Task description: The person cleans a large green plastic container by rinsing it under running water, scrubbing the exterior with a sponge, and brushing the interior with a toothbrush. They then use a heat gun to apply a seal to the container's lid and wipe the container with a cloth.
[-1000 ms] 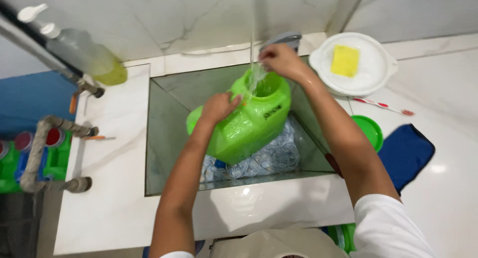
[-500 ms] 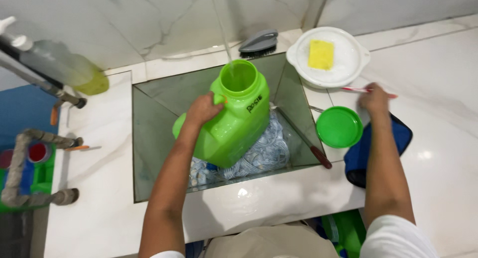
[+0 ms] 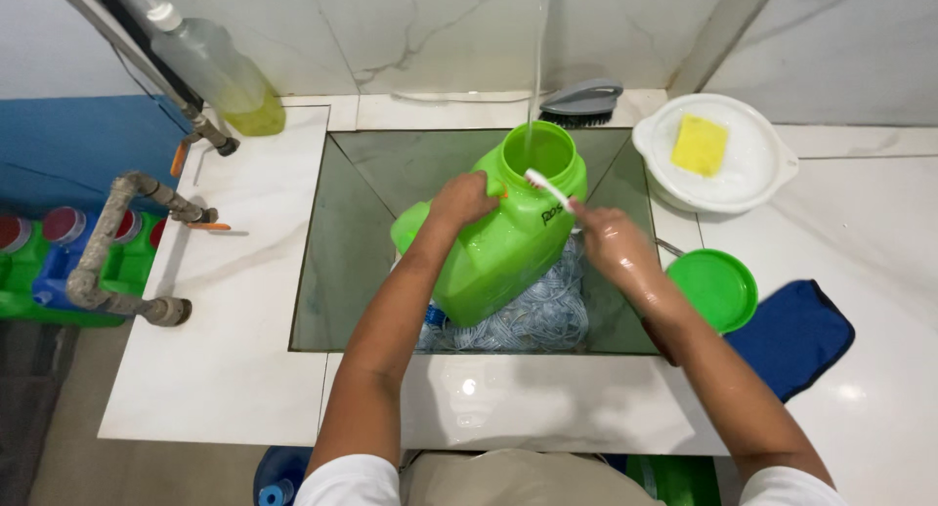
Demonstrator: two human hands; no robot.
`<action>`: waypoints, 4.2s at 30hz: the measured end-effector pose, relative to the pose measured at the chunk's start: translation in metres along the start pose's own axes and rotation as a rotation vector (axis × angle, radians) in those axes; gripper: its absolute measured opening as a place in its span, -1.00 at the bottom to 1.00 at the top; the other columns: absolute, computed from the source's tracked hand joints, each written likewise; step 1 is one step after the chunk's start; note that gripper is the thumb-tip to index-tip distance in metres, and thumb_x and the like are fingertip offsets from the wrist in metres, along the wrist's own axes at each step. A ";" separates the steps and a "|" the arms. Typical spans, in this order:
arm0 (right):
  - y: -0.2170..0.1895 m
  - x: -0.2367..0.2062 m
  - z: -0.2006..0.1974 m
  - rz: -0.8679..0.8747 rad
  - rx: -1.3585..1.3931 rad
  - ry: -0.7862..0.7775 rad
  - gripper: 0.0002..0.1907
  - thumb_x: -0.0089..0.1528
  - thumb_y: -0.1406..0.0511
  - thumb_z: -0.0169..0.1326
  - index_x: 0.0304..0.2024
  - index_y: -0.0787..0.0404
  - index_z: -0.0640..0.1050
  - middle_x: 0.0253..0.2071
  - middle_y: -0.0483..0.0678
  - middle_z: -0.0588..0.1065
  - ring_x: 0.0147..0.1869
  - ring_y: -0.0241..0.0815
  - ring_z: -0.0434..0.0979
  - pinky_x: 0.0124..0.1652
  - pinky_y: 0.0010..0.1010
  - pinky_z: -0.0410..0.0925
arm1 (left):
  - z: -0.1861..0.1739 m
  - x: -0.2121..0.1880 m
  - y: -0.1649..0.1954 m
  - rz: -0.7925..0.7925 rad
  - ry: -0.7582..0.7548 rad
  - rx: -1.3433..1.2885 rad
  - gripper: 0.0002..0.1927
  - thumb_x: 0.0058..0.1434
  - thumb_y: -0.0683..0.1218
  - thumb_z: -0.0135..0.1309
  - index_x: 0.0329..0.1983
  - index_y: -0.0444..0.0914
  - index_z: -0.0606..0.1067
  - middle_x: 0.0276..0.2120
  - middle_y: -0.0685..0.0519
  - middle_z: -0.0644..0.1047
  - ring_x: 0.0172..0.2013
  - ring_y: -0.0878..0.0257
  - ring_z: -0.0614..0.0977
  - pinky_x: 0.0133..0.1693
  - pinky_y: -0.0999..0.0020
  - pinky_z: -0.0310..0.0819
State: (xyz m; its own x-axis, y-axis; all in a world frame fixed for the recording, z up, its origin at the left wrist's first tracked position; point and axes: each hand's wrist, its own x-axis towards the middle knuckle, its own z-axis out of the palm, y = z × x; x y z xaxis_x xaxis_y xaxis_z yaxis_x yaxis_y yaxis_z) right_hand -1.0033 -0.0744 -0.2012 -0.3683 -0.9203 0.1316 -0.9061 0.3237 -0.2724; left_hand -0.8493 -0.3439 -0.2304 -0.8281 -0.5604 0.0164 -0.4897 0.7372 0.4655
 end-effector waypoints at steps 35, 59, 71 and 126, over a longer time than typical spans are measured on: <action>0.023 -0.017 -0.026 0.126 -0.095 -0.220 -0.42 0.23 0.38 -0.03 0.32 -0.06 0.44 -0.02 0.12 0.56 -0.08 0.18 0.63 -0.14 0.01 0.47 | 0.008 0.020 0.008 0.016 -0.070 0.123 -0.65 0.10 0.03 0.19 -0.19 -0.33 0.58 -0.20 -0.31 0.61 -0.14 -0.23 0.64 -0.05 -0.09 0.52; -0.049 0.216 -0.039 0.303 1.282 -0.385 -0.76 0.36 0.42 -0.12 -0.13 0.50 0.52 -0.24 0.10 0.58 -0.18 -0.12 0.67 -0.08 -0.36 0.59 | -0.023 0.024 -0.013 -0.041 0.030 -0.395 -0.60 0.09 0.04 0.03 -0.29 -0.42 0.59 -0.43 -0.33 0.60 -0.37 -0.09 0.65 -0.21 0.04 0.50; 0.231 -0.028 -0.073 0.629 0.008 0.001 -0.76 0.09 0.33 0.27 -0.18 0.21 0.71 -0.20 0.21 0.62 -0.13 0.17 0.65 -0.12 -0.09 0.46 | -0.018 -0.009 -0.032 -0.052 -0.071 -0.113 -0.29 0.11 0.33 0.18 -0.05 -0.40 0.56 -0.24 -0.39 0.60 -0.14 -0.26 0.64 -0.04 -0.07 0.49; -0.074 0.035 0.078 -0.175 -0.174 -0.042 -0.57 0.29 0.43 -0.08 0.22 0.44 0.42 -0.18 0.23 0.52 -0.29 0.19 0.64 -0.34 -0.08 0.50 | 0.022 -0.002 0.014 0.021 0.109 0.007 -0.44 0.38 0.28 -0.10 -0.24 -0.34 0.49 -0.34 -0.34 0.59 -0.24 -0.31 0.62 -0.16 -0.19 0.50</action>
State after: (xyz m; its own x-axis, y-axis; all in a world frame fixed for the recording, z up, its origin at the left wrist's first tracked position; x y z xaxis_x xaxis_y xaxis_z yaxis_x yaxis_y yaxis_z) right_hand -0.9329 -0.1473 -0.2510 -0.1972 -0.9728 0.1215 -0.9788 0.1884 -0.0799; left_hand -0.8608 -0.3247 -0.2434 -0.8039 -0.5821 0.1224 -0.4745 0.7516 0.4582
